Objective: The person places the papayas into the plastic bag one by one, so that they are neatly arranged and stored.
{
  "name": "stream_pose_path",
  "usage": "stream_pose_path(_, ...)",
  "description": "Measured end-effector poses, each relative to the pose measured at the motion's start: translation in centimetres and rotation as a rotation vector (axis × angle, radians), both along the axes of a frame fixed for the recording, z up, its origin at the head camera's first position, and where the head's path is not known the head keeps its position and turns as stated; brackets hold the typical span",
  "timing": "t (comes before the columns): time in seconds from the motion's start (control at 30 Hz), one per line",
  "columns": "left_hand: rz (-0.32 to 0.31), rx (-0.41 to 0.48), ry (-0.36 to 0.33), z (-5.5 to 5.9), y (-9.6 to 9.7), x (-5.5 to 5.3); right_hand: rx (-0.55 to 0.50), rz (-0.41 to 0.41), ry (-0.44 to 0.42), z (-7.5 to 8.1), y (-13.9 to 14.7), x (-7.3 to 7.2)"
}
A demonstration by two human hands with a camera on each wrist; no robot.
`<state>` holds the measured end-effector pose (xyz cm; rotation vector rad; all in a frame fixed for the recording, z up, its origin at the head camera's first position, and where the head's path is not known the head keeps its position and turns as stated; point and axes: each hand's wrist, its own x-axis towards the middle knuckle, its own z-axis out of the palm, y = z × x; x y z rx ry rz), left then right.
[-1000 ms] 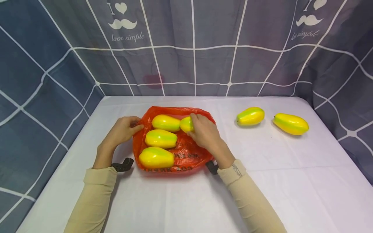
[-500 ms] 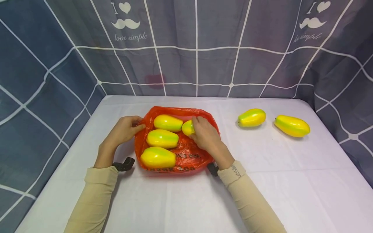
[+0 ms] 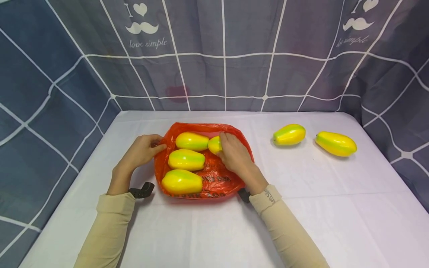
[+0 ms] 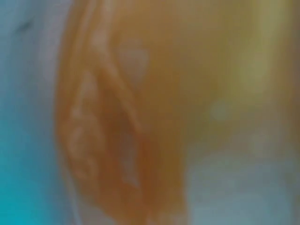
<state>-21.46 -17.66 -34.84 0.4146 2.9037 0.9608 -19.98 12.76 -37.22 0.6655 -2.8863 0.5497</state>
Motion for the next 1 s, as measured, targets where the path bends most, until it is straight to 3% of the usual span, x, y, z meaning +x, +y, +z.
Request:
stream_pose_path(0.37,-0.002,-0.003,-0.006,0.0,-0.1,0.0,-0.003,0.003,0.091,0.9,-0.6,1.1)
stream_pose_path(0.77,0.001,0.002,-0.013,0.0,0.0,0.1,-0.026,-0.026,0.007,0.6,-0.4,0.6)
stream_pose_path(1.0,-0.012,0.004,0.016,-0.3,-0.1,0.0,-0.002,-0.022,0.005,0.5,-0.4,0.8)
